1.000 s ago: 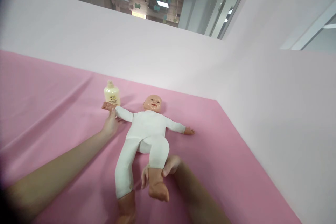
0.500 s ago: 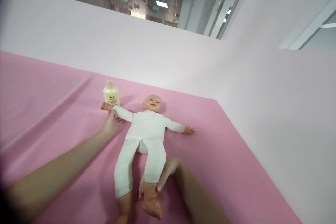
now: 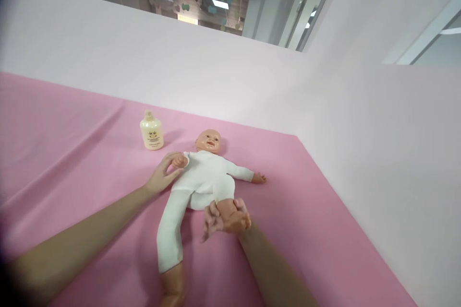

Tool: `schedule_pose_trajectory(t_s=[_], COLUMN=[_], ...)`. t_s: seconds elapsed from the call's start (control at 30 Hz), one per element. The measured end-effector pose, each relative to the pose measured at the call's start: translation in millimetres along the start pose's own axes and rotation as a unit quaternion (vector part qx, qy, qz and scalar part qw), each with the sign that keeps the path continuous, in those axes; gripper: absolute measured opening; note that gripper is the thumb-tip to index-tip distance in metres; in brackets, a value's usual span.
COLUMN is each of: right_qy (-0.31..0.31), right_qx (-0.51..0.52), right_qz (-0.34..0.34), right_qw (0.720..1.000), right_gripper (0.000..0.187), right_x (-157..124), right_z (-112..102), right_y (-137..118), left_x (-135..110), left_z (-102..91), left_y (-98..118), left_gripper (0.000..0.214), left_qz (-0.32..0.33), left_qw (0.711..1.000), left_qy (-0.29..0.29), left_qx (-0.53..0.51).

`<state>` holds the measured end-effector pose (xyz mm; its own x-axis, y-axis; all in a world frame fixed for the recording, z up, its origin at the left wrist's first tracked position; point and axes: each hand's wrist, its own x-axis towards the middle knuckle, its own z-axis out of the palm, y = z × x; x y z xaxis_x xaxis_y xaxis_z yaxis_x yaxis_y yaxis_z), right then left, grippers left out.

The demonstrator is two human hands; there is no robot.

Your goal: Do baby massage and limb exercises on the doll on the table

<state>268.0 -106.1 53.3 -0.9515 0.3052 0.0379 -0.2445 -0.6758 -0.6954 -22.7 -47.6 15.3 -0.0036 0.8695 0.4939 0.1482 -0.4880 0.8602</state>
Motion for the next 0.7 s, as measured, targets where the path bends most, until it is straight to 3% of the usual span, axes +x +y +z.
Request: schedule_pose_trajectory(t_s=[0.1, 0.2, 0.27, 0.5, 0.7], right_qy=[0.092, 0.181, 0.200, 0.144, 0.017], right_qx=[0.066, 0.074, 0.069, 0.041, -0.013], right_qz=[-0.068, -0.058, -0.054, -0.045, 0.008], right_qw=[0.991, 0.979, 0.976, 0.988, 1.000], right_gripper=[0.052, 0.047, 0.048, 0.053, 0.057], right_x=[5.1, 8.3, 9.3, 7.8, 1.7], right_z=[6.6, 12.9, 14.8, 16.8, 10.6], right_y=[-8.2, -13.6, -15.3, -13.1, -0.6], left_x=[-0.9, -0.5, -0.1, 0.6, 6.2], left_z=[-0.1, 0.8, 1.6, 1.2, -0.3], left_y=[6.6, 9.2, 9.6, 4.9, -11.8], left_gripper=[0.039, 0.038, 0.039, 0.040, 0.049], left_qz=[0.050, 0.055, 0.048, -0.001, -0.134], left_qw=[0.995, 0.992, 0.992, 1.000, 0.976], left_qy=[-0.065, -0.094, -0.093, -0.022, 0.114], left_qx=[0.056, 0.070, 0.069, 0.021, -0.128])
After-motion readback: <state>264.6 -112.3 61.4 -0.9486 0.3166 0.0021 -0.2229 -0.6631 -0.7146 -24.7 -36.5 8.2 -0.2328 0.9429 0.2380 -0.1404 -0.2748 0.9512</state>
